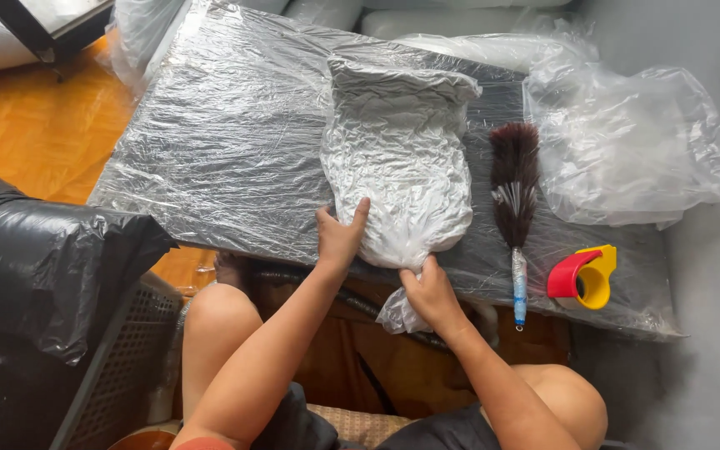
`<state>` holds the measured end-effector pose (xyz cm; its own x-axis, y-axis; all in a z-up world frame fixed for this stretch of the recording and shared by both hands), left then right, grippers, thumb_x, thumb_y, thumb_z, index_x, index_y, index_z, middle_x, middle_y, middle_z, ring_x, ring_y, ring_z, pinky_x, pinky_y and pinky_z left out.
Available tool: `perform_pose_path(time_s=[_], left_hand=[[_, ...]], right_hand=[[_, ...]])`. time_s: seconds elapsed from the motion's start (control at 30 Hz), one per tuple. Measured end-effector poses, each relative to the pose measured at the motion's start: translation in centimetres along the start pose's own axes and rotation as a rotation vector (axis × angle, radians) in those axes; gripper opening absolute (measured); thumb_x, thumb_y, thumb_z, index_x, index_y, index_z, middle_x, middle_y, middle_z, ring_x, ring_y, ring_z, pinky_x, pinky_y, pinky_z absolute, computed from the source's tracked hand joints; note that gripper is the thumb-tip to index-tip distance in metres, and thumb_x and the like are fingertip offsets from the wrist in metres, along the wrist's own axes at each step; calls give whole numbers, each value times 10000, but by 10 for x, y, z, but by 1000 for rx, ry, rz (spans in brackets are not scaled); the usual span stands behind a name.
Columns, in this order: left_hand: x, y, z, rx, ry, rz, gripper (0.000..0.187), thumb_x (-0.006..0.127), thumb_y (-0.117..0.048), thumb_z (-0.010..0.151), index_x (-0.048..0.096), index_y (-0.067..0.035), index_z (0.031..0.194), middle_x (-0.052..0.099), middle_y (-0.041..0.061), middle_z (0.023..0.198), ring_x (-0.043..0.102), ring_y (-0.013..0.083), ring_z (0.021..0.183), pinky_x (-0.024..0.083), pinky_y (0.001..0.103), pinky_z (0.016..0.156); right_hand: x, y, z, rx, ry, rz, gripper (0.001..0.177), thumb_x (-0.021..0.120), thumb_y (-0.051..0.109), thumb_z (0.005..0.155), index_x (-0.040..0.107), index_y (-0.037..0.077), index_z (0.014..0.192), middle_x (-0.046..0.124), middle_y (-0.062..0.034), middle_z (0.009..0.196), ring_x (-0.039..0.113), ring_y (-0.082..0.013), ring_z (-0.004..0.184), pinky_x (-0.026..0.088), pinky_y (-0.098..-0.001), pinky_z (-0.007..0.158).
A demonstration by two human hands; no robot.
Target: Preparing a pillow for vacuum sealing by removing air with a vacuum, rolling it tightly, securing it with tape, and placing it in a black plastic bag.
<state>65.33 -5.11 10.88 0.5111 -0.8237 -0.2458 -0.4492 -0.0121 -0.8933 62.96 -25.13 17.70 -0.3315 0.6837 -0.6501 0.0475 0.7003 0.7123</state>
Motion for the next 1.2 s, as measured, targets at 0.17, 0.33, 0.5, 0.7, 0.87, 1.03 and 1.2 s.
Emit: perform_pose_path(time_s=[0.17, 0.33, 0.5, 0.7, 0.87, 1.03, 1.2], left_hand=[[14, -47, -41, -104, 239, -660, 854, 860, -464, 803, 462, 35, 1371, 612, 258, 1226, 614, 350, 1179, 539, 512, 939], [1, -102, -36, 133, 134, -436, 893, 851, -616, 737, 527, 23, 1270, 657, 238, 1068, 696, 356, 1062, 584, 484, 861], [4, -115, -22, 265, 115, -315, 707, 847, -609, 769, 548, -57, 1095, 634, 98, 895, 689, 242, 865, 589, 406, 760], [31, -75, 0, -116, 147, -495, 802, 837, -430, 808, 460, 50, 1328, 588, 259, 1199, 591, 381, 1218, 509, 551, 989], [19, -66, -14, -158, 137, -475, 928, 777, -540, 828, 383, 64, 1410, 496, 308, 1341, 485, 426, 1349, 429, 581, 1099], [24, -37, -67, -311, 214, -470, 935, 524, -585, 948, 186, 86, 1504, 207, 445, 1522, 515, 662, 1207, 552, 633, 924], [28, -8, -110, -145, 598, 227, 1042, 501, -821, 844, 370, -51, 1533, 397, 187, 1554, 450, 390, 1419, 411, 513, 1154]], right_hand=[[-1, -23, 18, -134, -81, -196, 378, 603, 322, 864, 587, -46, 945, 691, -346, 871, 690, -518, 940, 524, -617, 796], [-17, -8, 40, -404, -249, -548, 327, 611, 335, 876, 568, 11, 872, 683, -269, 695, 731, -462, 723, 579, -552, 649], [-9, -11, 50, -338, -284, -388, 354, 626, 354, 922, 559, 19, 833, 678, -268, 676, 720, -482, 730, 551, -579, 618], [-8, 4, 40, 3, 125, -4, 402, 562, 347, 852, 568, -9, 1037, 704, -323, 1041, 652, -475, 1135, 502, -588, 927], [-11, -3, 32, 25, 175, 77, 419, 534, 280, 892, 570, -66, 1126, 637, -381, 1176, 577, -487, 1250, 459, -589, 1019], [-7, -10, 30, 30, 220, 64, 489, 545, 345, 922, 585, -56, 1199, 649, -358, 1218, 580, -487, 1253, 474, -575, 1006], [-9, -16, 23, 66, 177, 20, 485, 576, 419, 920, 605, 5, 1171, 690, -297, 1149, 635, -446, 1176, 514, -561, 927]])
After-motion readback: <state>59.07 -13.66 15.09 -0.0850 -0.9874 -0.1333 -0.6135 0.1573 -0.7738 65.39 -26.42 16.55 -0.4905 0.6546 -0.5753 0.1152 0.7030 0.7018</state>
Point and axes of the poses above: each hand's wrist, its own z-axis towards the middle knuckle, its own x-axis out of the palm, y = z × x, the point moved 3 cm from there along z, towards the middle knuckle
